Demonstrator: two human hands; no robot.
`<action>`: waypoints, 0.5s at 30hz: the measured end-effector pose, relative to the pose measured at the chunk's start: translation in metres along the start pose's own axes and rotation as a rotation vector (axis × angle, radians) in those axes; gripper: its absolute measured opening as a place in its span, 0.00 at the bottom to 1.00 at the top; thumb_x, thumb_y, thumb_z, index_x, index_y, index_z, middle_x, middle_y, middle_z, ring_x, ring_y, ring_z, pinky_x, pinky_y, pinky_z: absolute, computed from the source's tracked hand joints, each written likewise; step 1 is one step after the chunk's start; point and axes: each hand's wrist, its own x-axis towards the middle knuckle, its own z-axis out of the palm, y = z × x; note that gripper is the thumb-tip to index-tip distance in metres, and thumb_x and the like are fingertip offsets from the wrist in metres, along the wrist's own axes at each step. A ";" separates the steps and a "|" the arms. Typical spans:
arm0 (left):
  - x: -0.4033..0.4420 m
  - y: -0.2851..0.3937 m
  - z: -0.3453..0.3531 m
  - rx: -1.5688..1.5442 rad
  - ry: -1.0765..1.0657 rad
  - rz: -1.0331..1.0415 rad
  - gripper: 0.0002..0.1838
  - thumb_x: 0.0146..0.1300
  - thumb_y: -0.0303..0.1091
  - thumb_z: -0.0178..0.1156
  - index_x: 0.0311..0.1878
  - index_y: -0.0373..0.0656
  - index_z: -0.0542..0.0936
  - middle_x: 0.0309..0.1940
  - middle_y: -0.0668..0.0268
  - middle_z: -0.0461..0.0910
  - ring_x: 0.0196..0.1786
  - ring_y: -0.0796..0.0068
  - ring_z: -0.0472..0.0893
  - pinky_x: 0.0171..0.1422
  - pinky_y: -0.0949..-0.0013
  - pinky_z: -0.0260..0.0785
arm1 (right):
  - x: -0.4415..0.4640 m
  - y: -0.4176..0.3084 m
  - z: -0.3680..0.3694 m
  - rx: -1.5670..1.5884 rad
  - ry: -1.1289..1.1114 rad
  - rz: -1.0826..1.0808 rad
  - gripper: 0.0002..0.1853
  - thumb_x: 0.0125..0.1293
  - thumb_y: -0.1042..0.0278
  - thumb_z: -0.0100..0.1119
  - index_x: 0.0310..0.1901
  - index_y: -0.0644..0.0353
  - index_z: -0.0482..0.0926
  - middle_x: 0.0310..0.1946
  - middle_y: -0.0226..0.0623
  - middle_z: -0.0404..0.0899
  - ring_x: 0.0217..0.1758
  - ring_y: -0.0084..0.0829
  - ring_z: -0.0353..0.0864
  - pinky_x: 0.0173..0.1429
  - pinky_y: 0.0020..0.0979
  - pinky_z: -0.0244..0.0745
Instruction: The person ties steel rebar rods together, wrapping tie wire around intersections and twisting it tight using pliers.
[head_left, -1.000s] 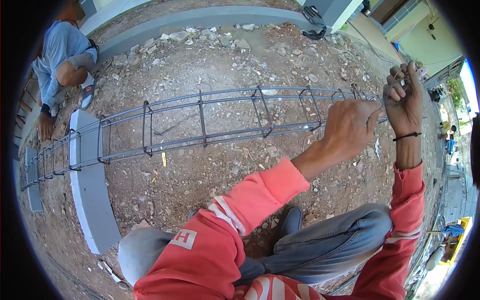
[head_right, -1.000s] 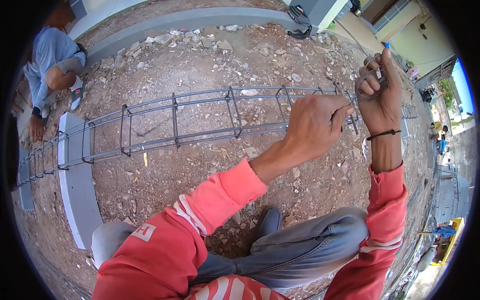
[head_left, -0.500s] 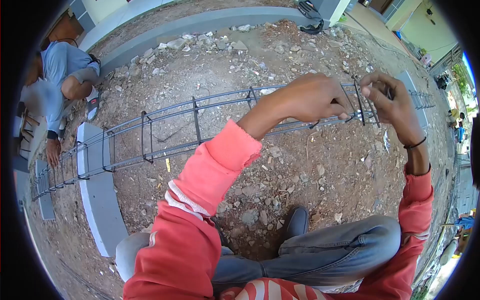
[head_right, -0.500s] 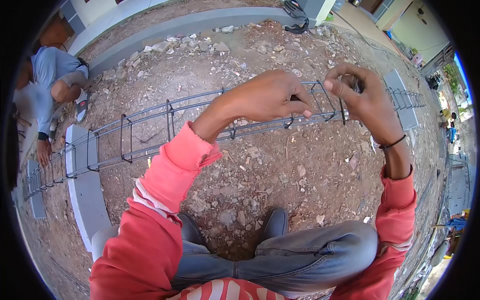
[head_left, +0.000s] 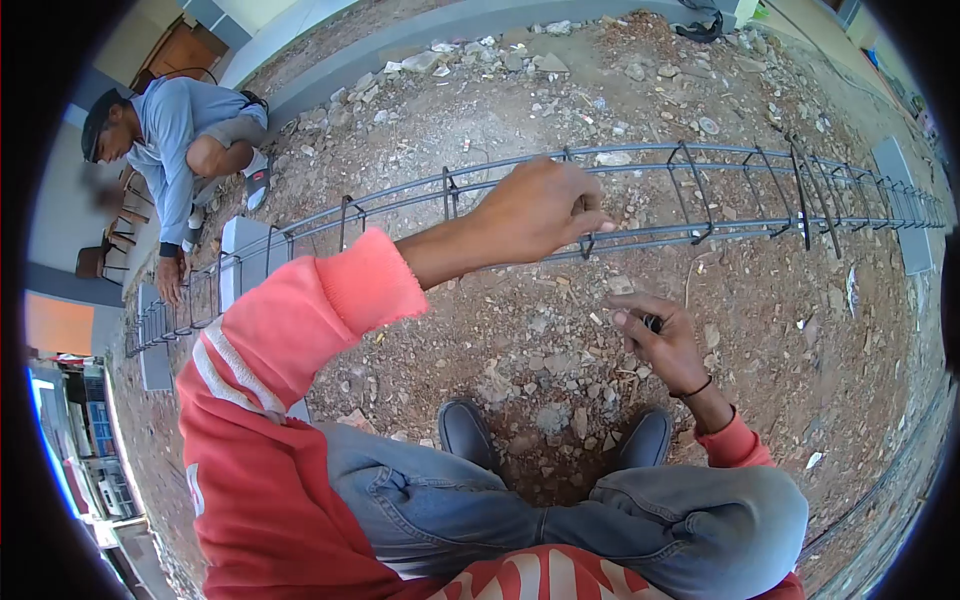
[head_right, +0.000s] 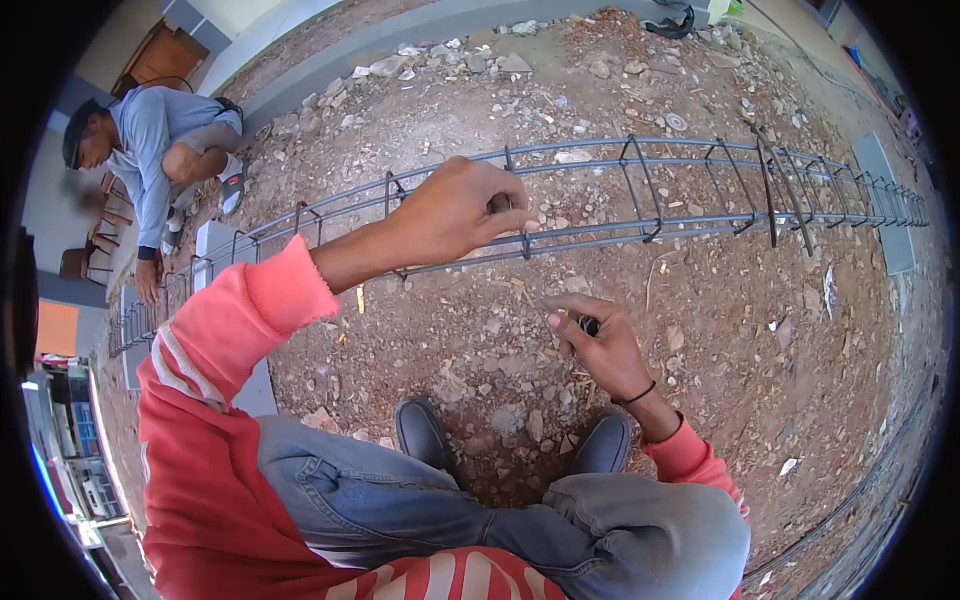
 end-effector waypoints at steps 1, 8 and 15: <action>0.000 -0.011 0.002 -0.029 0.123 -0.117 0.16 0.63 0.43 0.66 0.35 0.36 0.85 0.26 0.55 0.83 0.28 0.64 0.81 0.37 0.61 0.71 | 0.000 0.020 0.002 0.017 0.012 0.076 0.11 0.68 0.69 0.62 0.50 0.61 0.85 0.27 0.29 0.79 0.23 0.17 0.73 0.28 0.23 0.67; -0.007 -0.055 0.029 -0.144 -0.138 -0.395 0.14 0.64 0.39 0.65 0.40 0.35 0.87 0.28 0.59 0.85 0.32 0.74 0.82 0.37 0.68 0.72 | 0.025 0.034 0.026 0.185 0.114 0.191 0.13 0.68 0.66 0.63 0.51 0.59 0.85 0.25 0.26 0.78 0.22 0.15 0.72 0.24 0.21 0.63; -0.002 -0.051 0.042 -0.794 -0.016 -0.578 0.13 0.61 0.33 0.70 0.43 0.32 0.86 0.33 0.60 0.86 0.36 0.78 0.83 0.41 0.73 0.76 | 0.052 0.027 0.040 0.263 0.260 0.062 0.11 0.67 0.69 0.64 0.50 0.59 0.86 0.21 0.26 0.78 0.21 0.14 0.70 0.26 0.20 0.62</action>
